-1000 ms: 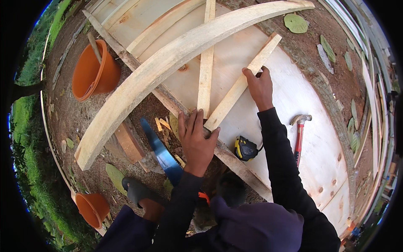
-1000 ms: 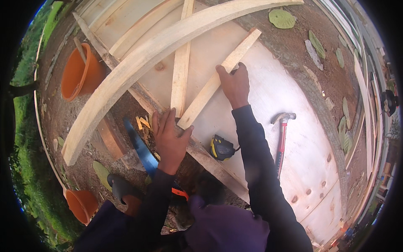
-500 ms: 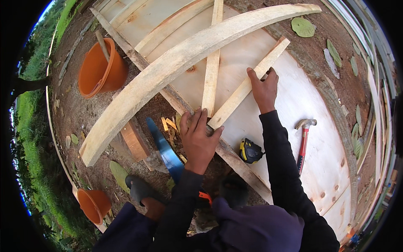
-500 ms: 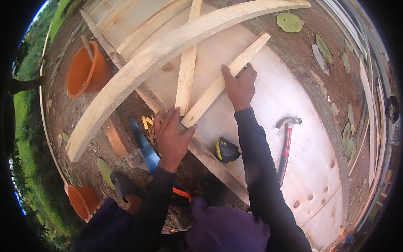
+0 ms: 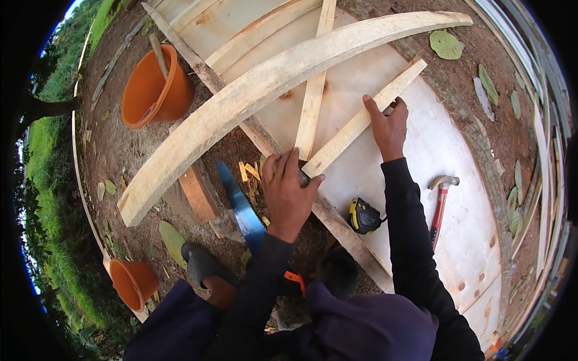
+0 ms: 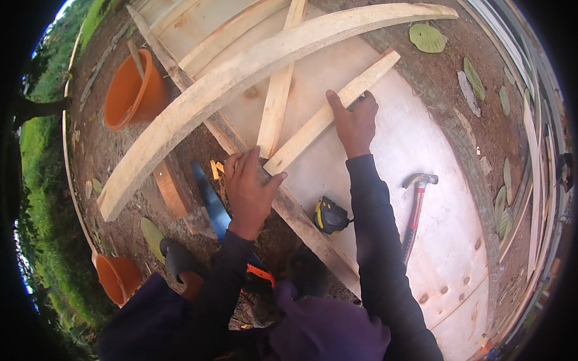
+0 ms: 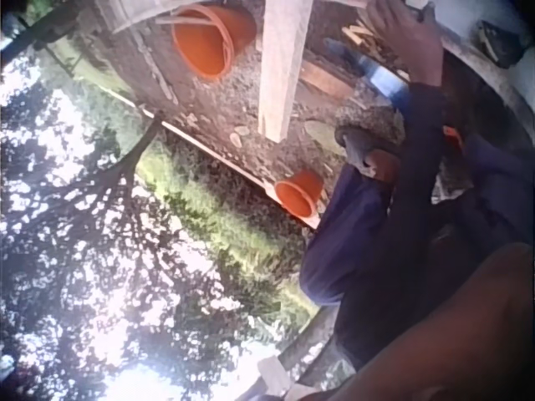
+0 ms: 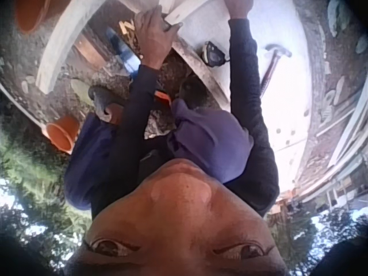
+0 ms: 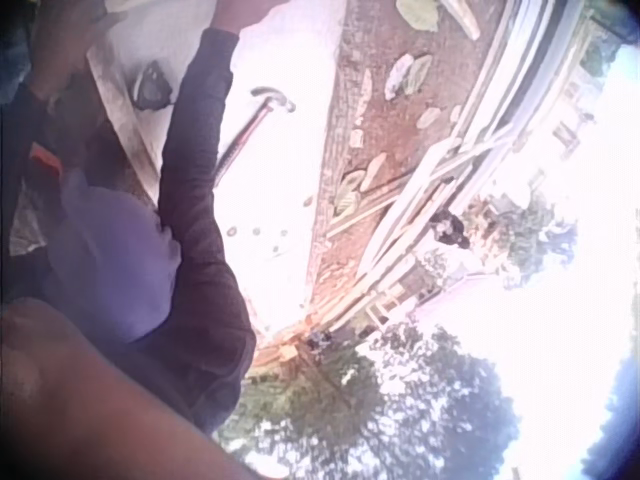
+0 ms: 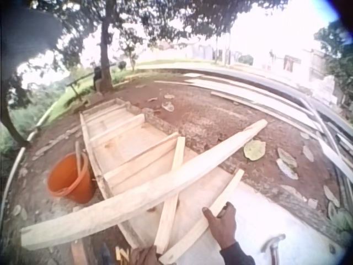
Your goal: The person assembles a wooden frame by hammering nails into wooden planks, measuring and cutting wood with a hand saw, and arranging pieces on the ground. The person uses a hammer, hand saw, tape measure, and nails to construct the frame.
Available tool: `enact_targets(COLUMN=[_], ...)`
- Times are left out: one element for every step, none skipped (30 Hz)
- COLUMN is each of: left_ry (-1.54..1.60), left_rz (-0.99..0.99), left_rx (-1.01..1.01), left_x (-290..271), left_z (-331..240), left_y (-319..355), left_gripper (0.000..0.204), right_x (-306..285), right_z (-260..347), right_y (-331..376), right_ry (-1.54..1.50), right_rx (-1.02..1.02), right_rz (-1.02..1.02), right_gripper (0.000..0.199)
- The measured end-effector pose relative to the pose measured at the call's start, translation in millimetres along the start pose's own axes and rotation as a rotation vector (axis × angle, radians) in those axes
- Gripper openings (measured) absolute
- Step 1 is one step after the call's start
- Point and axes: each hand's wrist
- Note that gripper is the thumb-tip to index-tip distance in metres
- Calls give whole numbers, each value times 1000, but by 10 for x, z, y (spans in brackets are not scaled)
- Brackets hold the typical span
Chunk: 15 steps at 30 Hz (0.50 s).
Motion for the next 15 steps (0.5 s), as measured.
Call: enact_targets(left_ry=[13, 27, 41, 56, 71, 60, 45, 30, 80, 129, 179, 233, 288, 342, 332], left_rz=[10, 20, 32, 44, 56, 59, 54, 50, 36, 21, 6, 25, 44, 63, 68], left_rx=[4, 9, -16, -41, -66, -111, -158, -205, -223, -241, -258, -261, -265, -268, -250], left_x=[-10, -21, -30, -37, -43, -47, -70, -85, -78, -66, -61, -46, -34, -25, -14], left_z=[7, 9, 9, -12, -36, -55, -74, -77, -69, -54, -41, -49, -56, -56, -42], left_y=[0, -2, 2, 0, 6, 26, 55, 81, 103, 123, 137, 136, 128, 121, 121], left_gripper=[70, 71, 76, 80, 84, 88, 92, 95, 97, 99, 101, 98, 96, 94, 90], right_x=[-8, -31, -45, -38, -85, -128, -148, -155, -173, -172, -156, -147, -123, -93, -65], right_z=[-18, -69, -73, -72, -108, -82, -48, -34, -43, -37, -17, -13, -19, -15, -16], right_y=[-13, -39, -33, -23, 36, 131, 215, 297, 383, 458, 532, 589, 630, 653, 675], right_ry=[-5, -59, -117, -174, -208, -221, -238, -254, -310, -356, -403, -448, -482, -513, -544], right_rx=[-4, -24, -43, -61, -52, -29, -12, 5, 6, 23, 39, 57, 60, 63, 68], right_rz=[10, 23, 44, 65, 88, 121, 158, 194, 247, 293, 339, 382, 415, 430, 443], right_gripper=[98, 98, 98, 98, 97, 97, 97, 97, 96, 96, 96, 95, 92, 90, 89])
Point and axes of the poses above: each hand's wrist, its own y-axis away from the middle knuckle, its own x-axis out of the palm, z = x × y, and after that the axes turned 14 degrees about z, right-handed
